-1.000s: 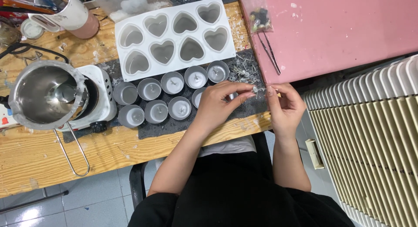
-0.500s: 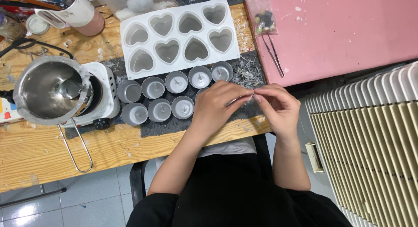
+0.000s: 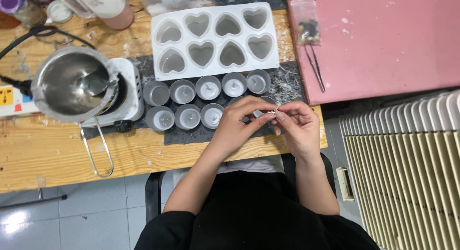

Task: Placing wicks into small metal candle tins for candle making.

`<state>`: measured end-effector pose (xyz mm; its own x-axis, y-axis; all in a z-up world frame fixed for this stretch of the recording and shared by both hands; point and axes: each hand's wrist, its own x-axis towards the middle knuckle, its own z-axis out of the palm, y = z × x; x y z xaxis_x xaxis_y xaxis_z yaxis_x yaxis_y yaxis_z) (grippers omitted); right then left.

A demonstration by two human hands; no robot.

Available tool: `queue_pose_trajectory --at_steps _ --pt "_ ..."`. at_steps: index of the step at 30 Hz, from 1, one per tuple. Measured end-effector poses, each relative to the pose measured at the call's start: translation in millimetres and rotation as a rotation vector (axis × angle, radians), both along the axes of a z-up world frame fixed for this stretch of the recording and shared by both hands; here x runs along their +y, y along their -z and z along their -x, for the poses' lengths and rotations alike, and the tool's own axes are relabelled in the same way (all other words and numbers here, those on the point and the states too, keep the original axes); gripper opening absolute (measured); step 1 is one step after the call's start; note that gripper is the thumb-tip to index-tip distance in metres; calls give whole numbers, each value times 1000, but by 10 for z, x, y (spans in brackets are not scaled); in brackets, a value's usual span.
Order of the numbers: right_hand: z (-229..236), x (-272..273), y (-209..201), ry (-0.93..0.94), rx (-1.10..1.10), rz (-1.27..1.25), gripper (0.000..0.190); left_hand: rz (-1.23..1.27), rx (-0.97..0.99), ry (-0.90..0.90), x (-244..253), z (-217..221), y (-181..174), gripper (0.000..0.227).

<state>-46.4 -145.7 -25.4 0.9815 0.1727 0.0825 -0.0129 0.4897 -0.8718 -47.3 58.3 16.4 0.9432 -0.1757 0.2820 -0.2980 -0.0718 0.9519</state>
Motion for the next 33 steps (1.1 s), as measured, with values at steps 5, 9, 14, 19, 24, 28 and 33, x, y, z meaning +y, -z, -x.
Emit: queue_pose_trajectory --at_steps 5,9,14,19,24,28,33 --pt "37 153 -170 -52 -92 207 17 79 -29 -93 139 134 105 19" --pt "-7 212 -222 -36 -213 410 19 47 -25 -179 244 238 24 16" --pt "-41 410 -605 -22 -439 652 26 -149 -152 -304 404 355 -119 15" --pt "-57 667 -891 -26 -601 895 21 -259 -281 -403 543 445 -43 18" --pt "-33 880 -1013 -115 -682 1033 22 -238 -234 -443 673 514 34 17" --pt "-63 1014 -1062 -119 -699 1062 21 -197 -232 -458 746 545 97 16" --pt "-116 1113 -1126 -210 -740 1078 15 -165 -218 -473 820 561 141 15"
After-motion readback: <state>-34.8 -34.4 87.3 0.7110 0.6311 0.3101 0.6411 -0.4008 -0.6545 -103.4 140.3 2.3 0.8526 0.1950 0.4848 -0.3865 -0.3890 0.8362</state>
